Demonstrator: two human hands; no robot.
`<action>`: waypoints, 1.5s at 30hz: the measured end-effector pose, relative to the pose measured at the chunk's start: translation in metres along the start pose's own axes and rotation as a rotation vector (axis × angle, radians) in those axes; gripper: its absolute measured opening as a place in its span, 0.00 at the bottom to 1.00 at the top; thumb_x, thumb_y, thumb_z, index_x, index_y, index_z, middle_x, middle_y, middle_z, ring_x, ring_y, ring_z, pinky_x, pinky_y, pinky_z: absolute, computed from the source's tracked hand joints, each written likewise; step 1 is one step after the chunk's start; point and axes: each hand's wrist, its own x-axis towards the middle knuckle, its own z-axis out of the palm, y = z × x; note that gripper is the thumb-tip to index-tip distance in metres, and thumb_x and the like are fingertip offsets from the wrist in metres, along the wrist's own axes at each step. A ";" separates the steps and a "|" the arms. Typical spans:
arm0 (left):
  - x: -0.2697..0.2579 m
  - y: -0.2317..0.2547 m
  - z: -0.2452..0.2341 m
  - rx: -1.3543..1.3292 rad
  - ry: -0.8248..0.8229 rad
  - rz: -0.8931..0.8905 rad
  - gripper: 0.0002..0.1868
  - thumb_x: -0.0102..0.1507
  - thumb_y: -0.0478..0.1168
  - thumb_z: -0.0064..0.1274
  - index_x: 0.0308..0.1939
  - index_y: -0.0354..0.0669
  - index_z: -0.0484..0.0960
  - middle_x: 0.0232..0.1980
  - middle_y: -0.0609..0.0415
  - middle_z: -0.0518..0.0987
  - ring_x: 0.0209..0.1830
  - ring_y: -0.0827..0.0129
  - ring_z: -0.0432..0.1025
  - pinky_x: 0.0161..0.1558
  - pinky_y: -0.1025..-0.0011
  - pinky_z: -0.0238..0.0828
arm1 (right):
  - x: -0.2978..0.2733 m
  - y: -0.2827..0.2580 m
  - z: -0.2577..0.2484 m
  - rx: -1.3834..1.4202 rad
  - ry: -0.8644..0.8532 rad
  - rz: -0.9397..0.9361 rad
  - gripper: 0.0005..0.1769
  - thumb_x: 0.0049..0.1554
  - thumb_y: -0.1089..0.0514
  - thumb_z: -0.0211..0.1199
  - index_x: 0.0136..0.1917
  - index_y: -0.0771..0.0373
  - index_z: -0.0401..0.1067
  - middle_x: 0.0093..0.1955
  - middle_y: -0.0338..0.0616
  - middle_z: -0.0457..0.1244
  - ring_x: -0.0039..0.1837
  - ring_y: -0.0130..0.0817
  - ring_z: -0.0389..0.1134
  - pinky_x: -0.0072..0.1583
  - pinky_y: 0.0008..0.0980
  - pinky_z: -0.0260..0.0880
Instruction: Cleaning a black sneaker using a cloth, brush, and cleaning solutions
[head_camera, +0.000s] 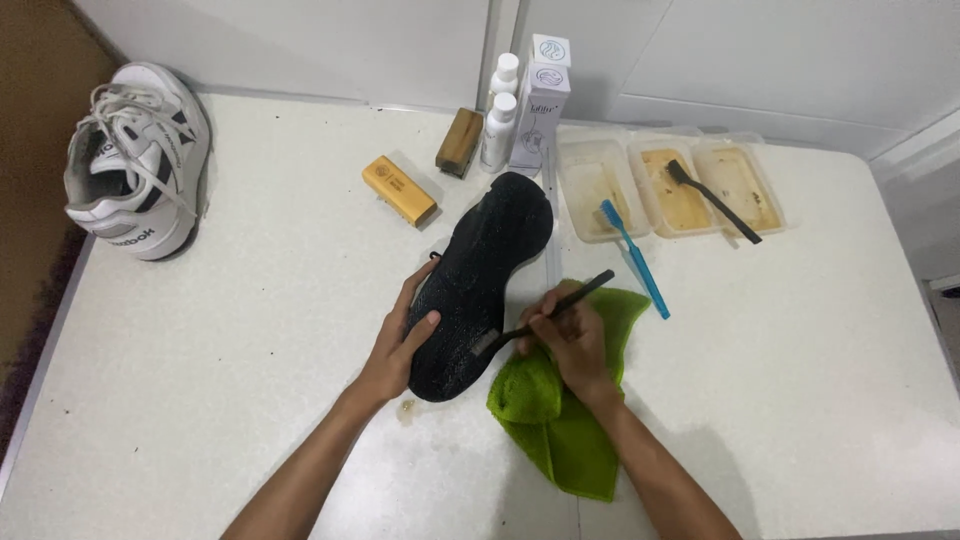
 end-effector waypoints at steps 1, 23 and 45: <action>0.000 0.000 0.000 0.003 -0.002 0.000 0.38 0.65 0.52 0.42 0.77 0.44 0.54 0.71 0.34 0.68 0.73 0.46 0.58 0.69 0.47 0.53 | 0.001 0.003 -0.003 0.002 0.002 -0.002 0.08 0.62 0.66 0.62 0.47 0.64 0.63 0.40 0.59 0.70 0.35 0.41 0.74 0.37 0.38 0.79; -0.001 0.004 -0.001 0.009 -0.008 0.019 0.36 0.66 0.49 0.41 0.76 0.41 0.55 0.71 0.33 0.67 0.73 0.44 0.57 0.69 0.46 0.52 | 0.002 0.017 -0.022 -0.089 0.110 0.004 0.06 0.64 0.63 0.61 0.45 0.63 0.67 0.36 0.51 0.68 0.30 0.37 0.72 0.33 0.37 0.74; 0.002 -0.008 -0.003 0.027 -0.014 0.053 0.37 0.67 0.51 0.40 0.76 0.38 0.54 0.71 0.30 0.66 0.73 0.41 0.56 0.69 0.45 0.51 | 0.004 0.016 -0.024 -0.117 0.074 0.008 0.09 0.65 0.59 0.61 0.45 0.62 0.65 0.37 0.48 0.64 0.29 0.36 0.70 0.32 0.35 0.71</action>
